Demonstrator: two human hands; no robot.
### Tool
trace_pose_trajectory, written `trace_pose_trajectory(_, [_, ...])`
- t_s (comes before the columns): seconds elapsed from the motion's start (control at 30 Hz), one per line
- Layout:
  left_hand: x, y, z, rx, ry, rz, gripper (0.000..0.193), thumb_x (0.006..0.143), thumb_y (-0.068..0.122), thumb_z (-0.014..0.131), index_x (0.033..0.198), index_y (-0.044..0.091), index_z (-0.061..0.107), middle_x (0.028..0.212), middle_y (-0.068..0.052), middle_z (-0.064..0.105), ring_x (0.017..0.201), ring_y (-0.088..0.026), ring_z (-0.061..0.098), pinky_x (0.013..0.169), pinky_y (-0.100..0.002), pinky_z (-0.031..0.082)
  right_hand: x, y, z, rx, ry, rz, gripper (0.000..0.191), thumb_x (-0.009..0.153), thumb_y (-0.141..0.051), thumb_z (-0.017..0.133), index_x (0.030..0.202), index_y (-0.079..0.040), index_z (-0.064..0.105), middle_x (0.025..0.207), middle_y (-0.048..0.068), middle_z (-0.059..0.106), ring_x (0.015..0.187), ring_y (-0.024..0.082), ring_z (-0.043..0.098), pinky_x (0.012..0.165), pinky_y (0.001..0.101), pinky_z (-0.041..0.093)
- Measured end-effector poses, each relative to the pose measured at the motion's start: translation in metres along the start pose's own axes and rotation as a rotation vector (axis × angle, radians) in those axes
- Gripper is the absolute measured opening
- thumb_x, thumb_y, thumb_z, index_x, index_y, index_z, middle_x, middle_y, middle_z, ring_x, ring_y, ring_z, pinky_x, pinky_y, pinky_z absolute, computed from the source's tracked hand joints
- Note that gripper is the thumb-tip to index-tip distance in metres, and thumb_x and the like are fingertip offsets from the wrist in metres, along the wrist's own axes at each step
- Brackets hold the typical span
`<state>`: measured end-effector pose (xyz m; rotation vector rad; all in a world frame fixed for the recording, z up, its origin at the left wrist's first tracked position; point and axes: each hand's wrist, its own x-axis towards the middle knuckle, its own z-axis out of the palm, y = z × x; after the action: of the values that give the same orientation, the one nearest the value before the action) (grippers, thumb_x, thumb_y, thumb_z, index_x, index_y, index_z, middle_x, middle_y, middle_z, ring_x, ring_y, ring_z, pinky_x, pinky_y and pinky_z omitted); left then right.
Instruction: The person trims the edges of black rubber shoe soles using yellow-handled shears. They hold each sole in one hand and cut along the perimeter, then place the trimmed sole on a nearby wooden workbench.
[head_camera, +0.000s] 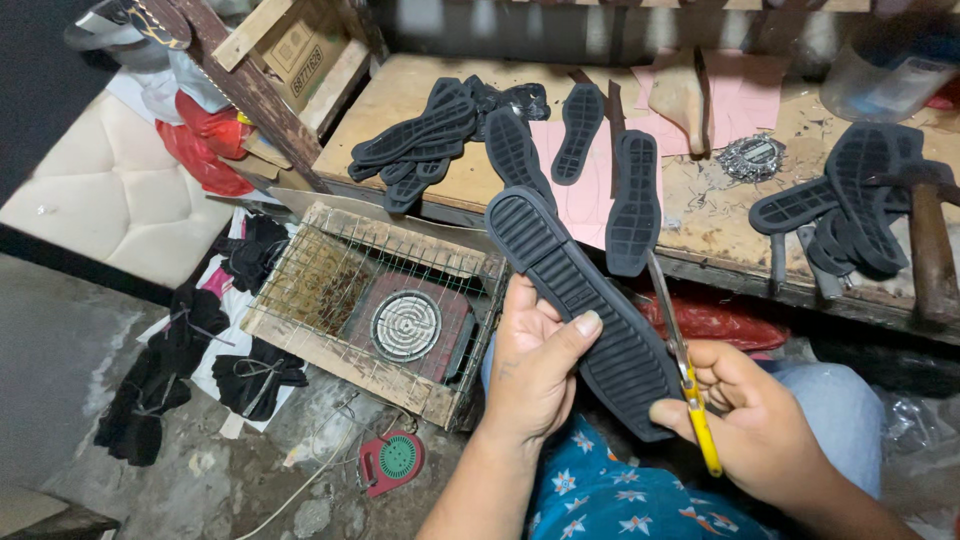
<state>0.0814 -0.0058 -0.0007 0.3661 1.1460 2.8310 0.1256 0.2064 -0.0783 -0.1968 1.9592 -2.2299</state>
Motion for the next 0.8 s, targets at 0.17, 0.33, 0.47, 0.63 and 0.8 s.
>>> trace_pose_trajectory(0.17, [-0.001,0.007,-0.006,-0.079,0.003,0.068,0.046,0.099,-0.007,0.061,0.142,-0.001,0.045,0.126,-0.016,0.063,0.115,-0.023,0.065,0.105,-0.039,0.053,-0.007,-0.015,-0.011,-0.413,0.053,0.048,0.057,0.074,-0.003,0.079,0.125,-0.005,0.056,0.111,0.008,0.071,0.092,0.014,0.070,0.083,0.0294,0.055])
trace_pose_trajectory(0.33, [-0.002,0.009,-0.008,-0.094,0.057,0.103,0.046,0.097,-0.007,0.059,0.140,0.001,0.045,0.127,-0.015,0.064,0.116,-0.023,0.065,0.104,-0.040,0.053,-0.021,-0.024,-0.013,-0.778,0.054,-0.190,0.076,0.062,-0.020,0.092,0.128,-0.004,0.057,0.101,0.007,0.064,0.088,0.016,0.061,0.076,0.0287,0.053])
trace_pose_trajectory(0.47, [-0.002,0.007,-0.006,-0.117,0.061,0.137,0.047,0.098,-0.008,0.059,0.141,0.002,0.044,0.127,-0.015,0.063,0.115,-0.023,0.065,0.104,-0.041,0.053,-0.023,-0.032,-0.008,-0.868,0.070,-0.204,0.072,0.061,-0.028,0.094,0.121,-0.005,0.063,0.084,0.001,0.061,0.072,0.015,0.057,0.062,0.0278,0.053])
trace_pose_trajectory(0.63, [-0.002,0.006,-0.005,-0.144,0.074,0.140,0.047,0.098,-0.007,0.059,0.142,0.002,0.044,0.127,-0.015,0.064,0.116,-0.023,0.065,0.105,-0.041,0.053,-0.022,-0.038,-0.005,-0.861,0.125,-0.153,0.062,0.063,-0.021,0.086,0.118,-0.004,0.065,0.074,0.001,0.060,0.062,0.015,0.059,0.056,0.0281,0.053])
trace_pose_trajectory(0.8, [-0.003,0.006,-0.007,-0.170,0.066,0.142,0.045,0.099,-0.006,0.059,0.141,0.001,0.043,0.127,-0.016,0.064,0.116,-0.024,0.065,0.106,-0.042,0.052,-0.024,-0.034,-0.005,-0.893,0.156,-0.168,0.064,0.061,-0.031,0.091,0.116,-0.005,0.069,0.075,0.001,0.063,0.065,0.015,0.060,0.058,0.0287,0.052])
